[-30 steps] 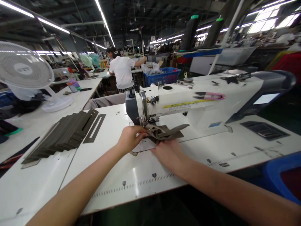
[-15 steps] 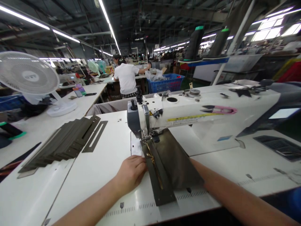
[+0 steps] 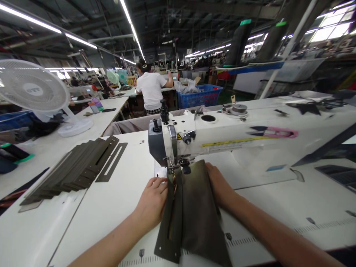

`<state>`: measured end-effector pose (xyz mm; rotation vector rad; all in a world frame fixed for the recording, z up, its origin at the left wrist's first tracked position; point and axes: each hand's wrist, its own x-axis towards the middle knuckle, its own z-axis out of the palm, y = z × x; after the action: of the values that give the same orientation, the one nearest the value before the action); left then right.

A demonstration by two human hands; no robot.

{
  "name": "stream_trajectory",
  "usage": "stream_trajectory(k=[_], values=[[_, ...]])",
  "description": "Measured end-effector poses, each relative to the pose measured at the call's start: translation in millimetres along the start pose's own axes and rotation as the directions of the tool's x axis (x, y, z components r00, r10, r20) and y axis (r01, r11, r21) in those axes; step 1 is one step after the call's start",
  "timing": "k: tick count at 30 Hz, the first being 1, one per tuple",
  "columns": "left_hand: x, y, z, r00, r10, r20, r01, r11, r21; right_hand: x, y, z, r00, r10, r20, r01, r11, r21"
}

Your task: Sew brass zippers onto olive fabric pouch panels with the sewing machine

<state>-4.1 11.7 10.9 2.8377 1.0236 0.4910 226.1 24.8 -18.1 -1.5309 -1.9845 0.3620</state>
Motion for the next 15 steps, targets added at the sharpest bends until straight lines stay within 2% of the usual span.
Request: stream_trajectory(k=[2,5,10,15], values=[[1.0,-1.6,-0.5,1.0,-0.011,-0.011,0.011,1.0,-0.008,1.5,4.7,-9.3,0.989,0.149,0.017,-0.15,0.969,0.198],[2.5,-1.2,0.7,0.998,-0.047,-0.031,0.046,0.999,-0.027,2.1,6.1,-19.5,0.944,0.31,0.117,-0.33,0.851,0.408],[5.5,5.0,1.4,0.996,-0.086,-0.01,0.086,0.996,0.029,2.4,3.2,-26.0,0.916,0.337,0.22,-0.402,0.75,0.525],[7.8,12.3,-2.7,0.989,-0.13,0.07,0.116,0.979,0.17,9.6,11.9,-23.0,0.917,0.329,0.227,-0.399,0.774,0.492]])
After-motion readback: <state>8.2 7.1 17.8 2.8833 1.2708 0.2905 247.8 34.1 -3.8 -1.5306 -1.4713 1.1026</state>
